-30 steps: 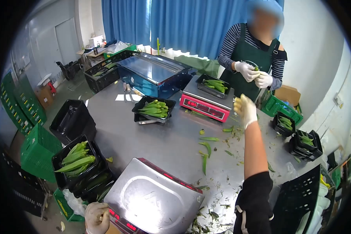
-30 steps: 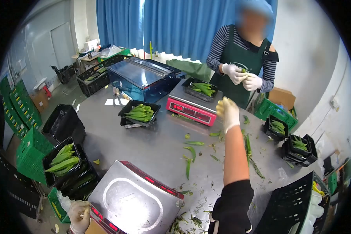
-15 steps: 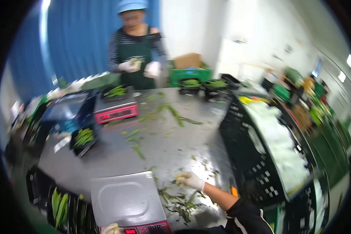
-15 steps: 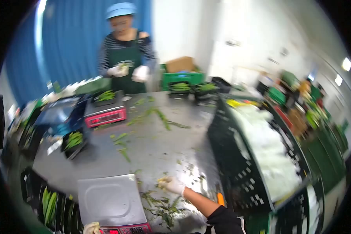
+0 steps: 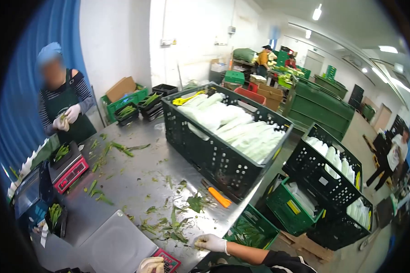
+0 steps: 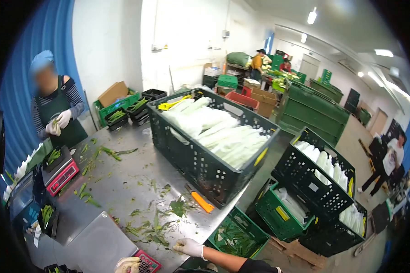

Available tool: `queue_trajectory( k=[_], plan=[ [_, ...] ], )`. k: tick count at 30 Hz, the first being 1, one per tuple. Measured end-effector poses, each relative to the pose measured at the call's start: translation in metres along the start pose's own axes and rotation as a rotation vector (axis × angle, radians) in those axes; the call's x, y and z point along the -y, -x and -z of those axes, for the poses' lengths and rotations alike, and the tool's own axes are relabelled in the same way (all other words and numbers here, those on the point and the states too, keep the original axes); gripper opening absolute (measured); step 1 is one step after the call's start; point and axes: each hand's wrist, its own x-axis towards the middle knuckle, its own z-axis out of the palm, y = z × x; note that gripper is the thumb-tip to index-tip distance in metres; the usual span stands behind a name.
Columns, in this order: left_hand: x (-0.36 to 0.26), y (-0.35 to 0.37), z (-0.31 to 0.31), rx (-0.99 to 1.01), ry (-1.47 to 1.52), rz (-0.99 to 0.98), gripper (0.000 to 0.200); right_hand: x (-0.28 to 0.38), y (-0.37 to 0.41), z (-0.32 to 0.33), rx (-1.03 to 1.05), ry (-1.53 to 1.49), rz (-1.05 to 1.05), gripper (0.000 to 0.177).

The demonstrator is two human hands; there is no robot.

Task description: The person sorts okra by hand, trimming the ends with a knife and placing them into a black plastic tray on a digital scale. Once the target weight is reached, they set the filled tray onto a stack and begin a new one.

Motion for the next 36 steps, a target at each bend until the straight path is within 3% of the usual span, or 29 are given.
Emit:
queue_trajectory(
  k=[5,9,10,11,12,14,15,17,22,26,28,32,33,36],
  plan=[
    [-0.009,0.000,-0.047,0.129,0.202,0.078,0.007,-0.041,0.048,-0.005,-0.078,-0.227,-0.003,0.027],
    [-0.007,-0.001,-0.087,0.322,0.080,-0.147,0.007,-0.062,0.080,0.009,-0.154,-0.255,0.035,0.028],
    [-0.004,0.002,-0.099,0.424,0.132,-0.080,0.007,-0.074,0.084,0.007,-0.167,-0.278,0.051,0.027],
    [0.021,0.005,-0.113,0.481,0.085,-0.279,0.013,-0.086,0.087,0.006,-0.196,-0.315,-0.074,0.023],
    [0.022,0.012,-0.121,0.524,0.046,-0.189,0.011,-0.082,0.097,0.005,-0.250,-0.414,-0.026,0.021],
    [0.031,0.031,-0.136,0.527,0.141,-0.165,0.013,-0.094,0.099,-0.001,-0.257,-0.486,0.011,0.018],
    [0.038,0.046,-0.138,0.473,0.088,-0.261,0.012,-0.109,0.097,-0.011,-0.269,-0.626,0.026,0.016],
    [0.046,0.079,-0.131,0.446,0.009,-0.220,0.012,-0.132,0.086,-0.028,-0.191,-0.606,0.013,0.019],
    [0.060,0.167,-0.094,0.333,-0.125,0.036,0.011,-0.142,0.063,-0.078,-0.124,-0.408,0.047,0.018],
    [0.080,0.239,-0.053,0.297,-0.212,0.278,0.014,-0.136,0.061,-0.112,-0.025,-0.382,-0.030,0.021],
    [0.094,0.275,-0.033,0.233,-0.218,0.359,0.017,-0.129,0.063,-0.127,-0.029,-0.386,-0.053,0.022],
    [0.130,0.347,0.002,0.033,-0.277,0.701,0.022,-0.120,0.056,-0.149,-0.020,-0.480,-0.027,0.027],
    [0.131,0.358,0.013,-0.030,-0.151,0.980,0.023,-0.120,0.051,-0.153,-0.005,-0.533,-0.032,0.028],
    [0.179,0.419,0.030,-0.411,0.325,1.162,0.023,-0.100,0.049,-0.177,0.015,-0.718,0.012,0.044]
  ],
)
